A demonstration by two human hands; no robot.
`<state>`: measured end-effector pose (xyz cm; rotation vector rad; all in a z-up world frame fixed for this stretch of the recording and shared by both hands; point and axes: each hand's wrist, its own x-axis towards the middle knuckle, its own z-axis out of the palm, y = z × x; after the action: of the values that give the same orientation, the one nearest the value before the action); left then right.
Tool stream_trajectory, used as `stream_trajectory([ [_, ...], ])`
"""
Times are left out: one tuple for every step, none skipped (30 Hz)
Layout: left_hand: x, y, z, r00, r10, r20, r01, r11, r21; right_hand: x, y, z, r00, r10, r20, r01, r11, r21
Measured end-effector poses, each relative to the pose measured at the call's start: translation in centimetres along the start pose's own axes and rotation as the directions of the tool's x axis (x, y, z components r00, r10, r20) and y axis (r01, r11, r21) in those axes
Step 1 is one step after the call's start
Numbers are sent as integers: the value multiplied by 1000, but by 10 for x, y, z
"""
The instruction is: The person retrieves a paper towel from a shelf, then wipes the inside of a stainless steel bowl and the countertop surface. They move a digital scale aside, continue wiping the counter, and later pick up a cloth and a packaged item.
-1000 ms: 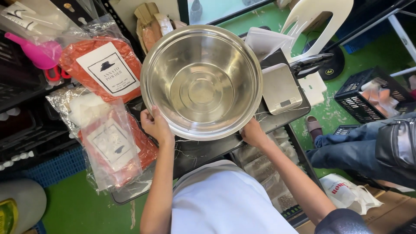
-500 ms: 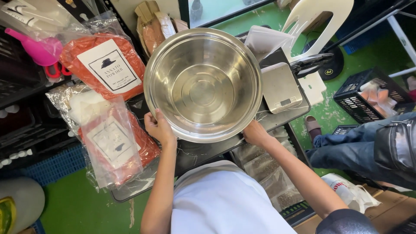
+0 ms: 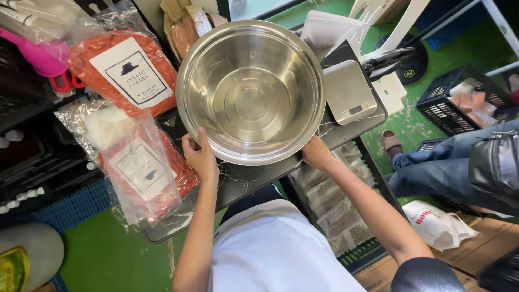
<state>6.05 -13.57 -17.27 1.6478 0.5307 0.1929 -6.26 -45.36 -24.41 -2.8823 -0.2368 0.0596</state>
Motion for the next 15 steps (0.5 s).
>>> stream_trajectory([
  [-7, 13, -4, 1000, 3, 1, -3, 1000, -3, 0, -2, -1, 1000, 0, -4, 0, 1000, -2],
  [-14, 27, -8, 998, -5, 55, 3, 999, 36, 0, -4, -2, 999, -15, -31, 15, 1000, -1],
  [-22, 38, -13, 994, -19, 104, 11, 997, 75, -1, -5, -3, 998, -36, -54, 36, 999, 0],
  [-22, 38, -15, 995, -20, 99, 13, 997, 71, 0, -10, -7, 998, -41, -53, 41, 999, -3],
  [-23, 37, -16, 990, -23, 142, 7, 994, 113, 0, -14, -12, 999, -20, -44, 20, 1000, -4],
  [-23, 38, -18, 982, -28, 185, 0, 988, 154, 1, -18, -17, 999, 1, -36, -1, 1000, -4],
  [-24, 42, -21, 984, -23, 177, -2, 990, 144, 2, -18, -16, 999, -10, -41, 10, 1000, -12],
  [-26, 47, -23, 970, -52, 239, 9, 984, 180, 3, -18, -16, 999, -21, -26, 20, 1000, -9],
  [-30, 50, -26, 951, -89, 295, 24, 975, 219, 1, -17, -15, 999, -33, -5, 33, 999, -6],
  [-35, 55, -23, 954, -90, 285, 29, 977, 211, 0, -13, -18, 999, -46, -2, 46, 999, -12],
  [-39, 60, -24, 950, -116, 291, 51, 974, 219, 1, -12, -18, 998, -61, -5, 61, 998, 11],
  [-43, 65, -25, 944, -141, 298, 74, 971, 226, 2, -11, -18, 997, -76, -8, 76, 996, 34],
  [-47, 55, -30, 948, -141, 286, 76, 971, 229, 0, -5, -7, 996, -87, -7, 87, 995, 40],
  [-52, 45, -33, 959, -73, 272, 28, 986, 163, -1, 2, 5, 994, -111, -2, 111, 993, 36],
  [-58, 34, -32, 965, -4, 264, -21, 995, 93, -5, 14, 13, 992, -127, 3, 127, 992, 24],
])
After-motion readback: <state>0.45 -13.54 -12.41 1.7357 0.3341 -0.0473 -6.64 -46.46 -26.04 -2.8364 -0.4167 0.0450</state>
